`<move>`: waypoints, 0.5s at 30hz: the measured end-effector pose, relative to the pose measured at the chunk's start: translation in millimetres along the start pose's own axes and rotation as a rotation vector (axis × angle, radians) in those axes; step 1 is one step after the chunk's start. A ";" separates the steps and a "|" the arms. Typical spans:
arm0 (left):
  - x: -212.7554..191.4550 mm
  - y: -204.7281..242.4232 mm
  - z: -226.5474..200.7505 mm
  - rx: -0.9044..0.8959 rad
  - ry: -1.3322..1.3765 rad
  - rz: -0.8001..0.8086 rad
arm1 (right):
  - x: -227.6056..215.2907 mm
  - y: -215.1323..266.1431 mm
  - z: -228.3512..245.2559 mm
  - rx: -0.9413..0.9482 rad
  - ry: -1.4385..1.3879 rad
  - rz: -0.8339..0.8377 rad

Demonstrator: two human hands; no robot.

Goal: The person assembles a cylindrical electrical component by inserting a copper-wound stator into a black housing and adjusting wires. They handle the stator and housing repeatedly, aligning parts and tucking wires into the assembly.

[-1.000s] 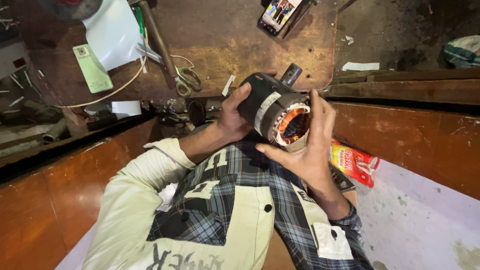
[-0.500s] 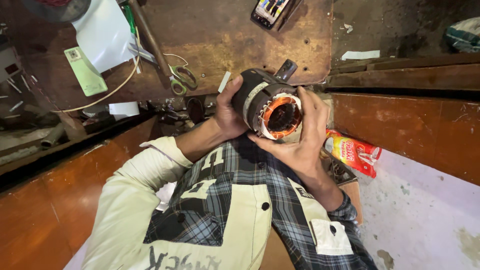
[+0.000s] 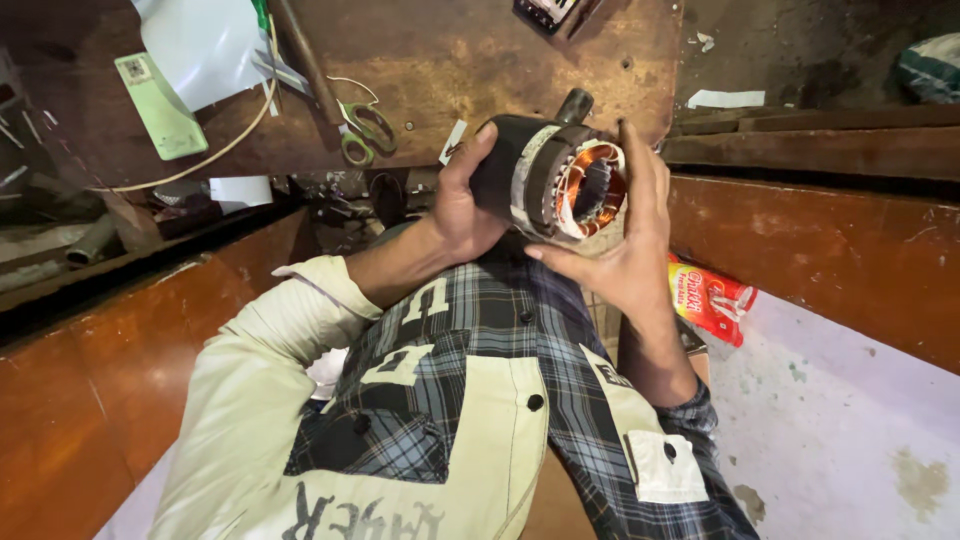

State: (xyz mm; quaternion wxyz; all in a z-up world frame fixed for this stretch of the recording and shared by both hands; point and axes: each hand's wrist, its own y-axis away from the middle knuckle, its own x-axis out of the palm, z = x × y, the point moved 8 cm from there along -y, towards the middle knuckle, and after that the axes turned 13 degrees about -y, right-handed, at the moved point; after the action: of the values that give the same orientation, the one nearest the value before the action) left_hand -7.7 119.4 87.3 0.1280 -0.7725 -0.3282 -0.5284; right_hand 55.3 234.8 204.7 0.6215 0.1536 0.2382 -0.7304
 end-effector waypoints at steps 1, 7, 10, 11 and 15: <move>-2.7 -0.3 0.2 0.000 -0.007 -0.022 | 0.7 -2.4 -2.5 -0.017 0.040 0.000; -38.2 -1.5 7.9 -0.088 -0.132 -0.254 | 2.6 -5.7 -27.2 -0.039 -0.261 -0.097; -82.5 2.0 5.1 -0.129 -0.239 -0.490 | 4.5 2.2 -62.0 0.148 -0.759 -0.211; -101.1 3.4 0.0 -0.126 -0.298 -0.581 | 3.2 4.3 -69.4 0.147 -0.807 -0.246; -173.5 5.1 -30.9 0.002 -0.683 -0.852 | 7.9 14.2 -99.7 0.178 -1.074 -0.346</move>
State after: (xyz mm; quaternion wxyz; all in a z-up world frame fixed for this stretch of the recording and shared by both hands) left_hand -66.3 34.2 -55.5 -0.2107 -0.6987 -0.6355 -0.2523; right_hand 60.6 280.3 114.6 0.5112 -0.2287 -0.1520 -0.8144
